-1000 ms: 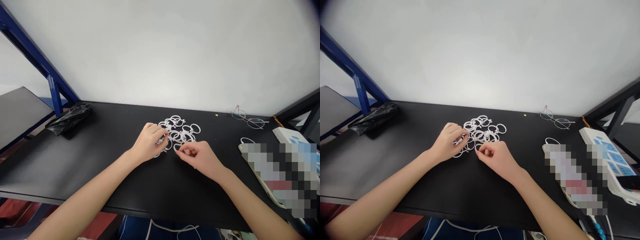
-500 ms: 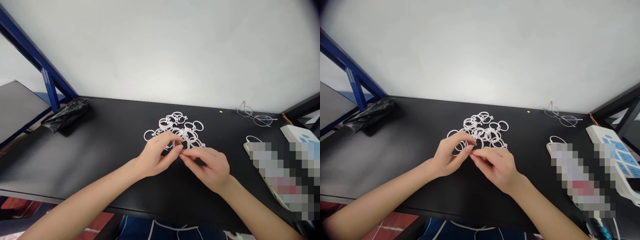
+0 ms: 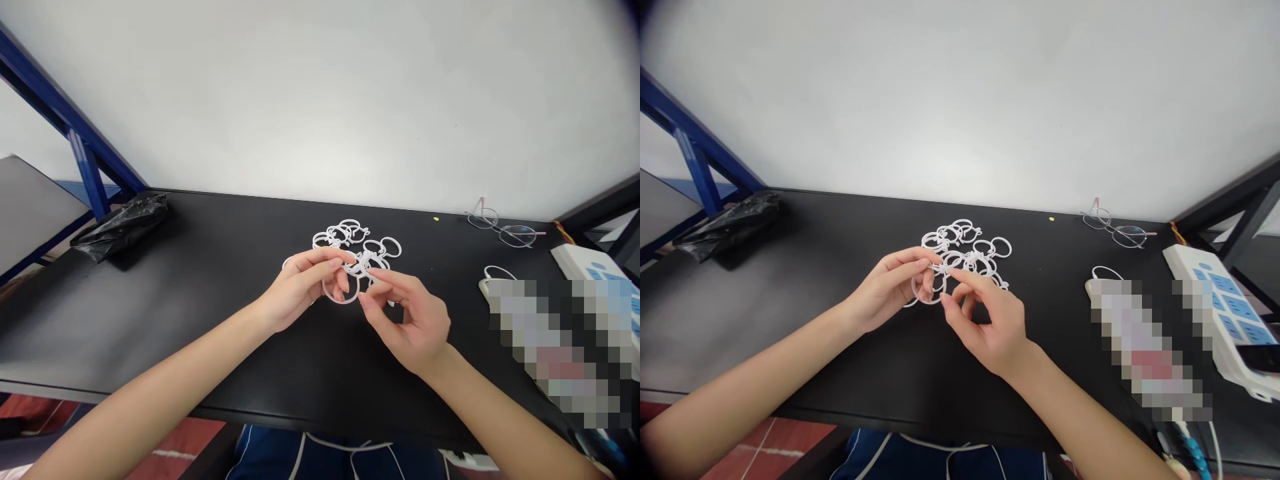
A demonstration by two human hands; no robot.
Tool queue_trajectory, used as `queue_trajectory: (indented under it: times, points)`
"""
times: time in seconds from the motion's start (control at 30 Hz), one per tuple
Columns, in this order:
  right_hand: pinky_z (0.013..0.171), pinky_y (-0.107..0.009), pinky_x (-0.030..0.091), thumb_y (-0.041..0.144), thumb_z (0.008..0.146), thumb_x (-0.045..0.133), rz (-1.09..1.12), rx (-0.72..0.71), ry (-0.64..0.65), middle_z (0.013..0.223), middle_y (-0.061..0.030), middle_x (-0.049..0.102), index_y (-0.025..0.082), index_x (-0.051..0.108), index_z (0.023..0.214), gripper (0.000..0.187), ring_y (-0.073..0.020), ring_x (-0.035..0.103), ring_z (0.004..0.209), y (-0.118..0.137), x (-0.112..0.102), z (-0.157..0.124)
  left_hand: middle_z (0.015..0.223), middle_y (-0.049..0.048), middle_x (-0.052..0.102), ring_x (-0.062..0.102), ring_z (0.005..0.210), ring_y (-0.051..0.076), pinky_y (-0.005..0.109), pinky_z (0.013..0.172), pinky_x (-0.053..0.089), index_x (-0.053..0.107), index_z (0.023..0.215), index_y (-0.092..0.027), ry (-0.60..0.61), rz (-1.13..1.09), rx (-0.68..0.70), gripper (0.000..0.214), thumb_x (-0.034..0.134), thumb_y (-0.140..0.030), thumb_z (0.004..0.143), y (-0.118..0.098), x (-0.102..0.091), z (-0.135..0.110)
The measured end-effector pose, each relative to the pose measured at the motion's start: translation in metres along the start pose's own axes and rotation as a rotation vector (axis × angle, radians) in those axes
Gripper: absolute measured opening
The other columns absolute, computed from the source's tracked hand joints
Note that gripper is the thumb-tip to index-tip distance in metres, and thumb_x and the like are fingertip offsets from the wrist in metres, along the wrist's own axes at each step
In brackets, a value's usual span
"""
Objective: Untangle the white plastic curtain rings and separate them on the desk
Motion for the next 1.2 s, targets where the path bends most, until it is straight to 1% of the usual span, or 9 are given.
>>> queue_trajectory:
  times: [0.17, 0.3, 0.47, 0.57, 0.7, 0.8, 0.97, 1.1, 1.2]
  points:
    - [0.05, -0.021, 0.053, 0.013, 0.086, 0.061, 0.026, -0.055, 0.074, 0.071, 0.0041, 0.068, 0.026, 0.059, 0.117, 0.034, -0.0085, 0.059, 0.047, 0.0043, 0.0051, 0.0006, 0.065, -0.0016, 0.063, 0.059, 0.055, 0.007, 0.02, 0.06, 0.054, 0.068, 0.094, -0.016, 0.019, -0.051, -0.08, 0.012, 0.064, -0.025, 0.088, 0.0044, 0.0029, -0.0005]
    - [0.049, -0.021, 0.052, 0.017, 0.086, 0.065, 0.056, -0.098, 0.109, 0.075, 0.003, 0.068, 0.025, 0.059, 0.116, 0.032, -0.0077, 0.058, 0.046, 0.0062, 0.0069, -0.0019, 0.064, -0.0021, 0.061, 0.058, 0.054, 0.007, 0.019, 0.058, 0.055, 0.068, 0.093, -0.016, 0.026, -0.096, -0.12, 0.013, 0.065, -0.026, 0.087, 0.0059, 0.0037, -0.0007]
    - [0.052, -0.023, 0.055, 0.019, 0.087, 0.063, 0.096, -0.036, 0.118, 0.081, 0.0002, 0.07, 0.025, 0.051, 0.128, 0.043, -0.0091, 0.061, 0.05, 0.0017, 0.0067, -0.0027, 0.061, -0.0026, 0.06, 0.056, 0.052, 0.006, 0.018, 0.056, 0.054, 0.068, 0.097, -0.016, 0.057, -0.137, -0.125, 0.013, 0.064, -0.025, 0.087, 0.0064, 0.0036, -0.0016]
    - [0.052, -0.023, 0.056, 0.018, 0.09, 0.058, 0.094, -0.007, 0.111, 0.08, 0.0, 0.07, 0.025, 0.051, 0.13, 0.041, -0.0099, 0.063, 0.053, -0.0006, 0.0065, -0.0031, 0.06, -0.0033, 0.059, 0.055, 0.05, 0.006, 0.018, 0.055, 0.055, 0.067, 0.099, -0.018, 0.066, -0.128, -0.129, 0.014, 0.064, -0.025, 0.087, 0.0074, 0.0029, -0.0021]
    - [0.054, -0.022, 0.057, 0.017, 0.091, 0.055, 0.082, -0.012, 0.11, 0.08, 0.0003, 0.071, 0.025, 0.053, 0.129, 0.04, -0.0112, 0.066, 0.058, -0.0008, 0.0065, -0.0041, 0.059, -0.0033, 0.06, 0.054, 0.047, 0.005, 0.016, 0.052, 0.054, 0.066, 0.101, -0.019, 0.088, -0.118, -0.162, 0.016, 0.065, -0.028, 0.087, 0.0091, 0.0051, -0.0029]
    - [0.056, -0.023, 0.058, 0.016, 0.091, 0.054, 0.066, -0.008, 0.105, 0.083, -0.0006, 0.071, 0.024, 0.055, 0.126, 0.036, -0.0116, 0.067, 0.06, -0.0017, 0.0059, -0.0047, 0.058, -0.0033, 0.061, 0.054, 0.046, 0.005, 0.016, 0.051, 0.054, 0.066, 0.1, -0.019, 0.103, -0.129, -0.188, 0.016, 0.066, -0.028, 0.086, 0.0099, 0.0071, -0.0037]
    - [0.055, -0.022, 0.057, 0.014, 0.091, 0.055, 0.034, 0.01, 0.097, 0.079, 0.0005, 0.069, 0.023, 0.057, 0.116, 0.026, -0.0096, 0.064, 0.053, -0.0032, 0.0051, -0.0044, 0.057, -0.0031, 0.061, 0.054, 0.047, 0.005, 0.015, 0.052, 0.053, 0.066, 0.1, -0.02, 0.141, -0.14, -0.178, 0.013, 0.064, -0.026, 0.089, 0.0095, 0.0091, -0.0046]
    - [0.051, -0.02, 0.055, 0.016, 0.09, 0.057, 0.011, -0.005, 0.096, 0.074, 0.0028, 0.068, 0.024, 0.057, 0.106, 0.018, -0.0084, 0.062, 0.049, -0.0006, 0.0063, -0.0039, 0.056, -0.0035, 0.06, 0.053, 0.046, 0.006, 0.015, 0.051, 0.049, 0.066, 0.1, -0.02, 0.126, -0.104, -0.173, 0.014, 0.063, -0.028, 0.089, 0.0102, 0.0066, -0.0036]
    - [0.049, -0.019, 0.053, 0.016, 0.089, 0.06, -0.011, -0.014, 0.088, 0.069, 0.0047, 0.066, 0.024, 0.057, 0.101, 0.015, -0.0084, 0.061, 0.048, 0.0015, 0.0068, -0.0044, 0.058, -0.0029, 0.06, 0.055, 0.052, 0.007, 0.017, 0.055, 0.048, 0.065, 0.099, -0.019, 0.102, -0.069, -0.135, 0.015, 0.062, -0.03, 0.089, 0.0076, 0.0055, -0.002]
Point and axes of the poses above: each hand's wrist, its own z-axis towards the middle knuckle, its own x-axis out of the palm, y = z × x, the point moved 7 cm from there along z, towards the middle knuckle
